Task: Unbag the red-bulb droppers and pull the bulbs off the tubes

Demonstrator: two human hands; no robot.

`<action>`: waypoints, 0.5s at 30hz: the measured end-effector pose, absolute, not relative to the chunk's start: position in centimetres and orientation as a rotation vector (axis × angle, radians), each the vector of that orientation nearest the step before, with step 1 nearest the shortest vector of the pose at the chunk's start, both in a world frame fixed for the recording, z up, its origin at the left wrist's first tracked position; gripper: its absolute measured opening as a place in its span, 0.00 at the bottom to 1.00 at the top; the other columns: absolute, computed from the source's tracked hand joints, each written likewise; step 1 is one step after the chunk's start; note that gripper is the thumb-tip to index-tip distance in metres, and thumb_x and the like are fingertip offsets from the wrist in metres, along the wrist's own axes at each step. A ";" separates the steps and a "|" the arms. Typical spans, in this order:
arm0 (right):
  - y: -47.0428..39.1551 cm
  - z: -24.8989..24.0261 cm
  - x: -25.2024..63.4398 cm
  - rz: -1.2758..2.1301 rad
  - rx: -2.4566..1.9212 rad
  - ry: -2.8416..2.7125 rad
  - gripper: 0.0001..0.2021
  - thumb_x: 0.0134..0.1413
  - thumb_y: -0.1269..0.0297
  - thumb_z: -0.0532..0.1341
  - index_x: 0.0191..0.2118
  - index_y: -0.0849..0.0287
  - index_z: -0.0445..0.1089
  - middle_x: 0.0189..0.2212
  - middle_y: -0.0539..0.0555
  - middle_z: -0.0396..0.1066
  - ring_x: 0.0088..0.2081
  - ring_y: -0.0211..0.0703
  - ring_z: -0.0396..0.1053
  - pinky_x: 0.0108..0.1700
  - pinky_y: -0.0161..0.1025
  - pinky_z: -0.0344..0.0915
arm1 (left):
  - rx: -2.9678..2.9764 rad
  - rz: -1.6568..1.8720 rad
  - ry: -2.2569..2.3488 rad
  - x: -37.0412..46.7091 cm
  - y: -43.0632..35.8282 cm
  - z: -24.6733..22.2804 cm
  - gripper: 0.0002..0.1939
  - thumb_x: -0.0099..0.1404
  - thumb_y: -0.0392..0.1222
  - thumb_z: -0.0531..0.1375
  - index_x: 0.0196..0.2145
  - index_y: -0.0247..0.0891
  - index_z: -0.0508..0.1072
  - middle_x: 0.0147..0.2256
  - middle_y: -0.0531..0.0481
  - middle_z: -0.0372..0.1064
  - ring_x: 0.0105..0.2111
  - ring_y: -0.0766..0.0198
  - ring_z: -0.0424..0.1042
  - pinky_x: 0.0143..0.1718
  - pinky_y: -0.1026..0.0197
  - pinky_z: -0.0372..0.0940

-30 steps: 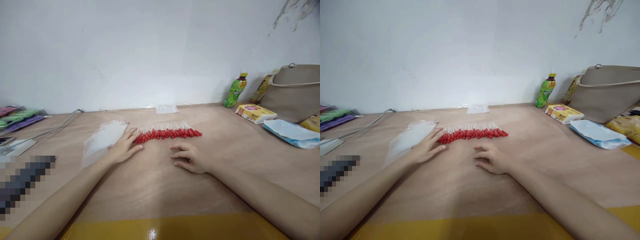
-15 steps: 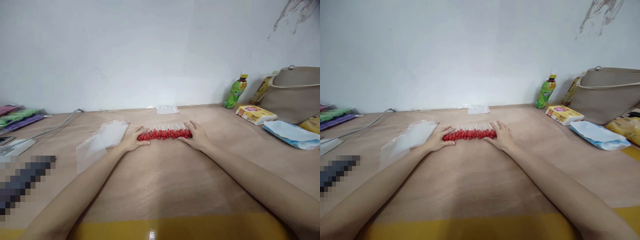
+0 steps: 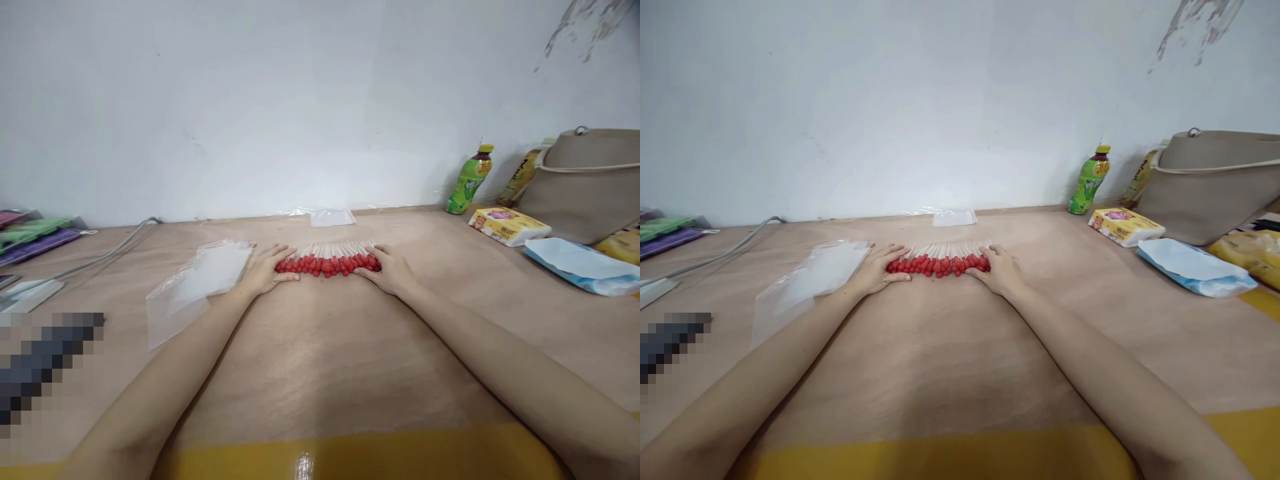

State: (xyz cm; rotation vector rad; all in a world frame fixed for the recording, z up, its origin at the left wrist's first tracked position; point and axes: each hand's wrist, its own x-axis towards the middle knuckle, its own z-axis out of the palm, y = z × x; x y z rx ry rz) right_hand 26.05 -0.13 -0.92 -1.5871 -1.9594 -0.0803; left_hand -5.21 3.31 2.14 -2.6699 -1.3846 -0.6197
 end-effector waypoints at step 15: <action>-3.4 0.1 24.3 -0.407 -0.868 -2.180 0.16 0.51 0.59 0.58 0.45 0.57 0.66 0.41 0.57 0.67 0.43 0.47 0.63 0.44 0.44 0.57 | -1.714 -0.334 -2.244 -17.5 -6.1 5.5 0.27 0.57 0.58 0.51 0.46 0.34 0.65 0.36 0.39 0.65 0.47 0.41 0.61 0.43 0.45 0.59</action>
